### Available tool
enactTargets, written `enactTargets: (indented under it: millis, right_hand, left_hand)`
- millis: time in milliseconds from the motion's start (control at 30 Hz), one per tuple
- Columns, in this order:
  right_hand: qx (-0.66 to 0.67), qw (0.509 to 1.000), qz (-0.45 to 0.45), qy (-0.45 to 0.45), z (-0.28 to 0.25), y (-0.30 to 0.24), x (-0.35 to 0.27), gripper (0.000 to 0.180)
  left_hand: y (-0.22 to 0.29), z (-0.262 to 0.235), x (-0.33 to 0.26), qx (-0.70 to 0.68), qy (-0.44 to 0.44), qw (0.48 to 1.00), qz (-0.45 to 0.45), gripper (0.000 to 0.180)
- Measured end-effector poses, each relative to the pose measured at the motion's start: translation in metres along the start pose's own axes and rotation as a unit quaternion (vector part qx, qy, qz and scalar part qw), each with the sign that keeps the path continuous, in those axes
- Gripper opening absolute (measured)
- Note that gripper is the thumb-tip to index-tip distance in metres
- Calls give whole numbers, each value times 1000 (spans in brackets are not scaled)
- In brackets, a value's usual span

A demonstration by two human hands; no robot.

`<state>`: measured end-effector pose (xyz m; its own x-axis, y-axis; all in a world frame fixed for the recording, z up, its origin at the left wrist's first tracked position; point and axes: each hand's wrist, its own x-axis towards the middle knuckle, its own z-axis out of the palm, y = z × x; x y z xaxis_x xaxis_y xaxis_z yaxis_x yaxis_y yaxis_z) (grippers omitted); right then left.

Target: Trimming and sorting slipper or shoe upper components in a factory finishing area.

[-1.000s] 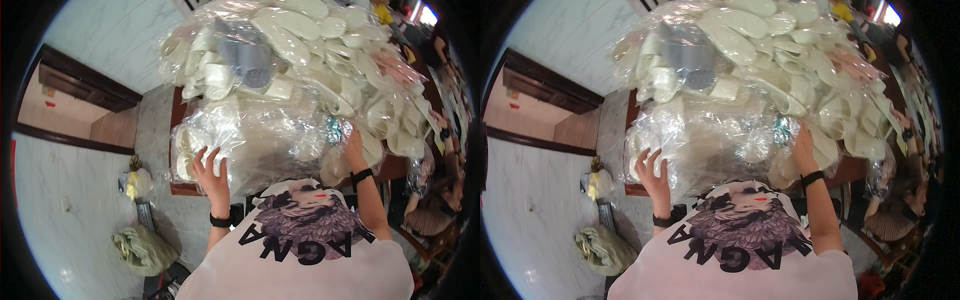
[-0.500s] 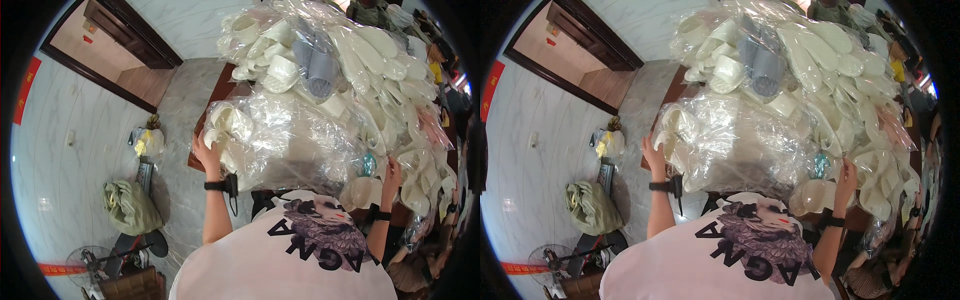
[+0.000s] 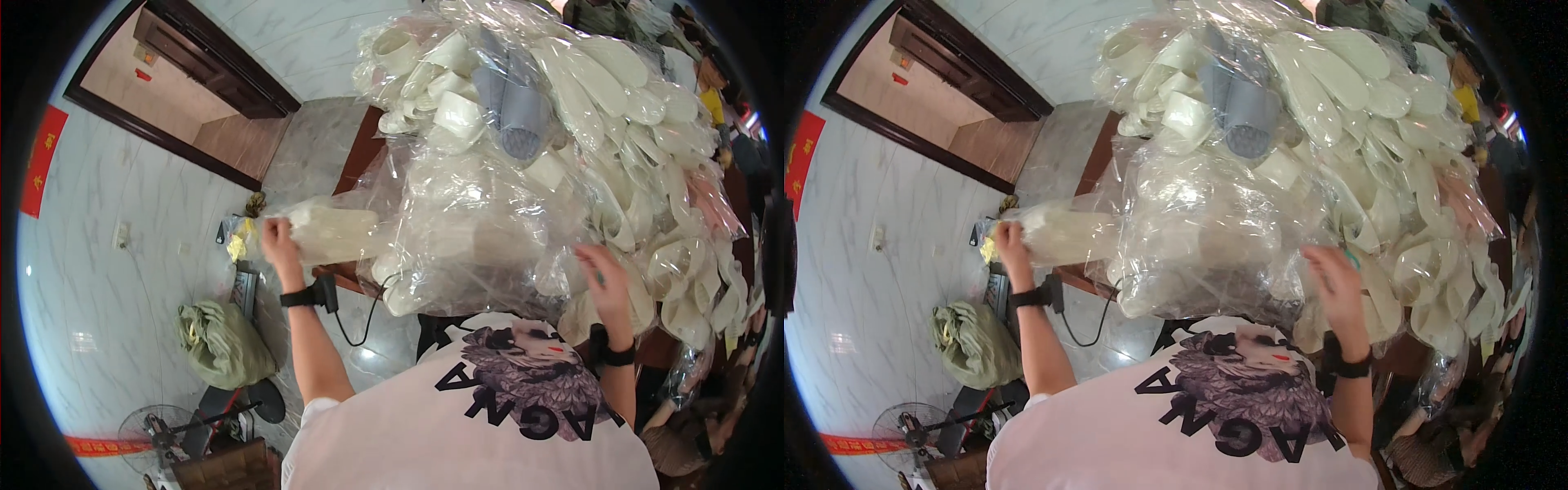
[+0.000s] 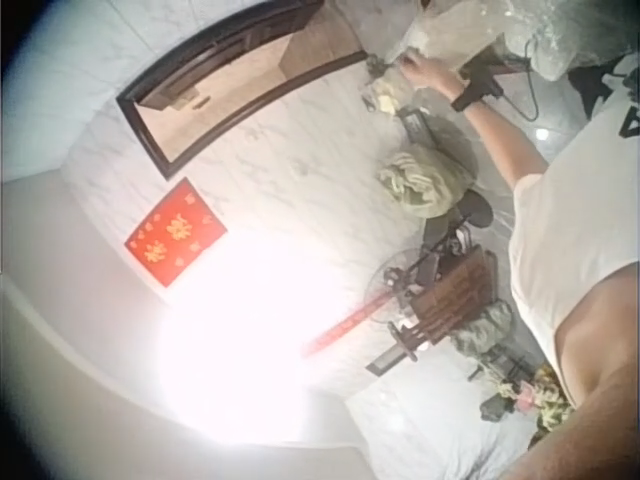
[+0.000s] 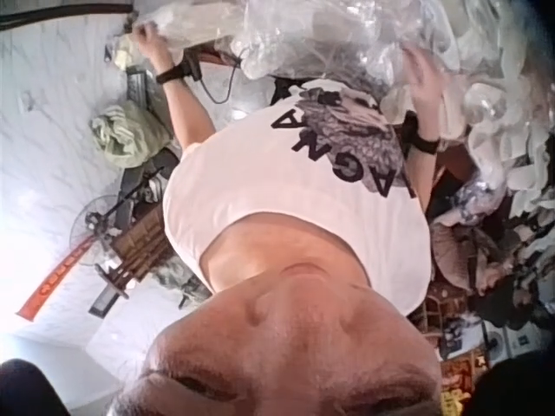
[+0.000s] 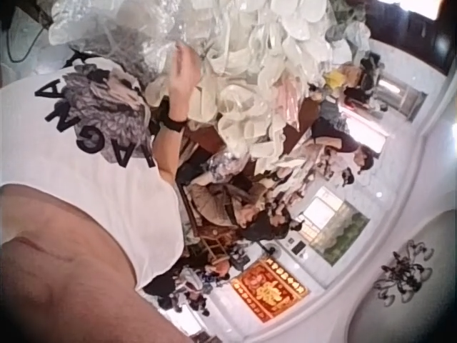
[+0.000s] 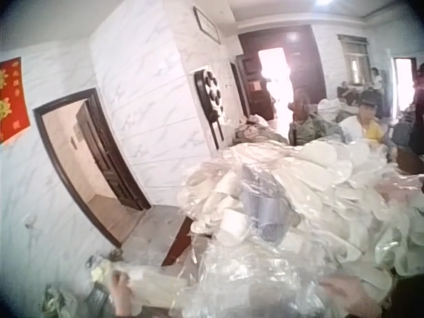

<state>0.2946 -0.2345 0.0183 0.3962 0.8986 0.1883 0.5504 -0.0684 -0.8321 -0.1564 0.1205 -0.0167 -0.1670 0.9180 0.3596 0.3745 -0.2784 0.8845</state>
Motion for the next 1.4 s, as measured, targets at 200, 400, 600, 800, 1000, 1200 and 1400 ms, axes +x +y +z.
enactTargets:
  millis: [200,400,600,800,1000,1200,1400]
  right_hand:
    - [-235,960,-53,-142,50,36,4,64]
    - [-240,962,-42,-123,53,39,6,59]
    - [-197,977,-29,-77,61,80,-8,45]
    - [96,979,169,-69,22,87,-10,47]
    - [346,921,169,50,8,99,-41,43]
    - [545,790,253,124,11,108,-45,39]
    - [165,980,58,96,12,120,-48,33]
  left_hand:
    - [136,-38,-26,-126,99,987,-18,8]
    - [224,-34,-68,-217,94,970,51,12]
    - [246,43,-145,-319,-147,936,-4,10]
    - [136,140,-209,-165,-376,912,-10,12]
    - [145,135,-209,-15,-536,844,13,14]
    - [140,151,-191,-26,-374,927,11,24]
    - [123,185,-198,94,-392,901,162,30]
